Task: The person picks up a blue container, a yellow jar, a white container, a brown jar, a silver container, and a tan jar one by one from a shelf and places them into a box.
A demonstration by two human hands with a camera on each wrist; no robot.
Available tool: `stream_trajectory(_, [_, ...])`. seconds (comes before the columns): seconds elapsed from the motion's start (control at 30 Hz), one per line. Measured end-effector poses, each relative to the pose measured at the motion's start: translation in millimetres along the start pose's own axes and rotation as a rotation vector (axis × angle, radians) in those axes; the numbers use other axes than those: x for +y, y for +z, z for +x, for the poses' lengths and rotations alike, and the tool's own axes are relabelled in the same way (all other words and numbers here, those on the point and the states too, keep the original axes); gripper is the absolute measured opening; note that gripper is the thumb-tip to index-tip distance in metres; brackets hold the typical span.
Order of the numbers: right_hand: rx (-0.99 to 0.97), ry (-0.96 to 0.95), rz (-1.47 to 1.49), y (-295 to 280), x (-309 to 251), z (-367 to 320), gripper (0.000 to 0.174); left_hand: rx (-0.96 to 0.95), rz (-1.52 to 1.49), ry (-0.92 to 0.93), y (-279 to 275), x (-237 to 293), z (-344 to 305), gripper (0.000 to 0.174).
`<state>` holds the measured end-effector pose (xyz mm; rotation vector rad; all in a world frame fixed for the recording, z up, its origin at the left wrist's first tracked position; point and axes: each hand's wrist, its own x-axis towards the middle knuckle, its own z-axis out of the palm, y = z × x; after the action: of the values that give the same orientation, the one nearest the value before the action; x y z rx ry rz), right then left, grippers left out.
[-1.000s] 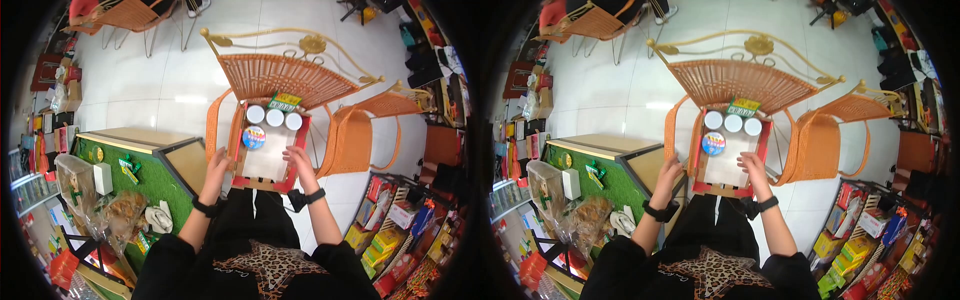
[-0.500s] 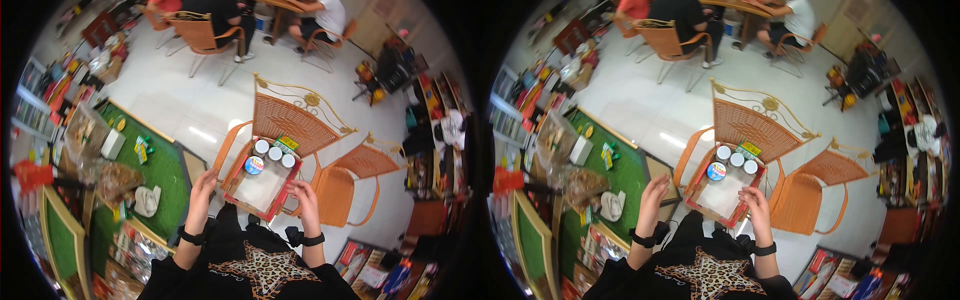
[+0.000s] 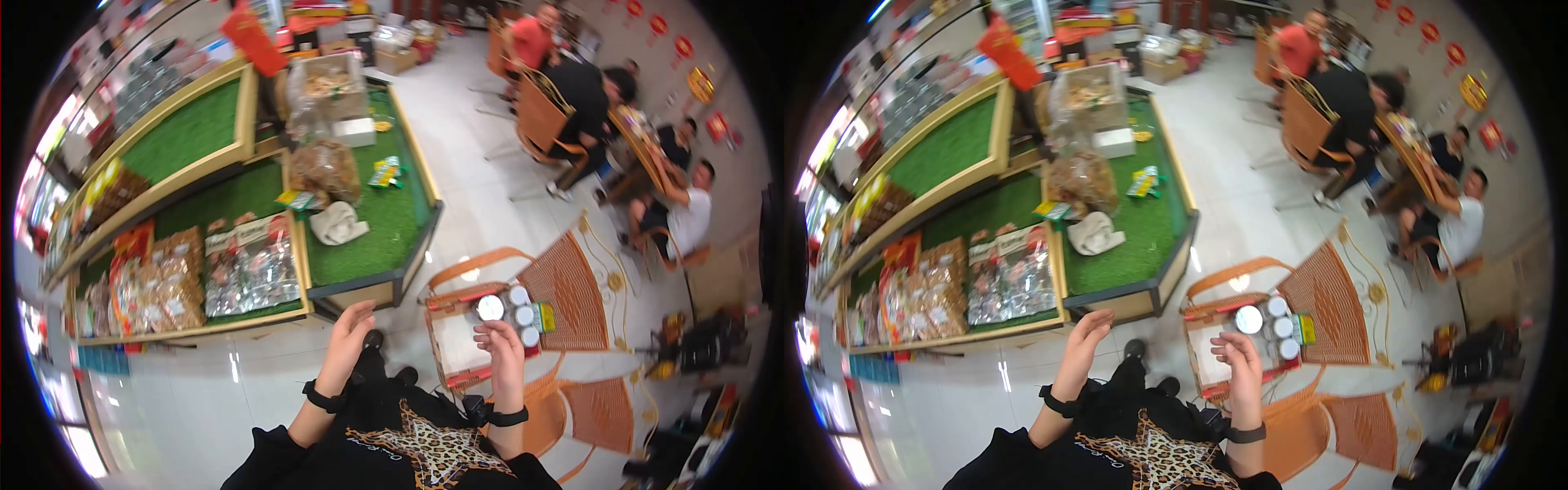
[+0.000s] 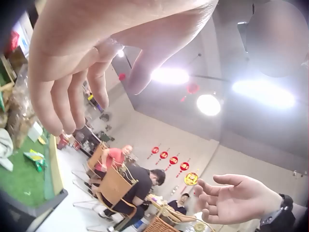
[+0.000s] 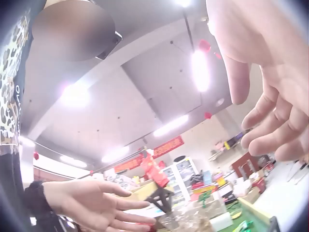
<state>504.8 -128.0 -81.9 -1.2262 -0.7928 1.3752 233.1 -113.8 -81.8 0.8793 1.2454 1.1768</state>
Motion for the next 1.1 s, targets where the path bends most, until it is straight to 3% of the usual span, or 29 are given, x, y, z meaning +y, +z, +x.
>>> stream_trajectory(0.23, [-0.28,0.058,-0.04,80,10,0,0.026,0.241,-0.047,0.092,-64,16,-44,0.037])
stream_trajectory(0.47, [-0.403,0.097,-0.065,166,42,-15,0.022,0.41,-0.083,0.144,-157,18,-92,0.037])
stream_trajectory(0.83, [-0.648,0.155,-0.111,355,112,-83,0.022,0.62,-0.068,0.198,-338,41,-177,0.036])
stream_trajectory(1.1, [-0.721,0.18,-0.165,441,129,-96,0.022,0.746,-0.098,0.179,-413,44,-210,0.038])
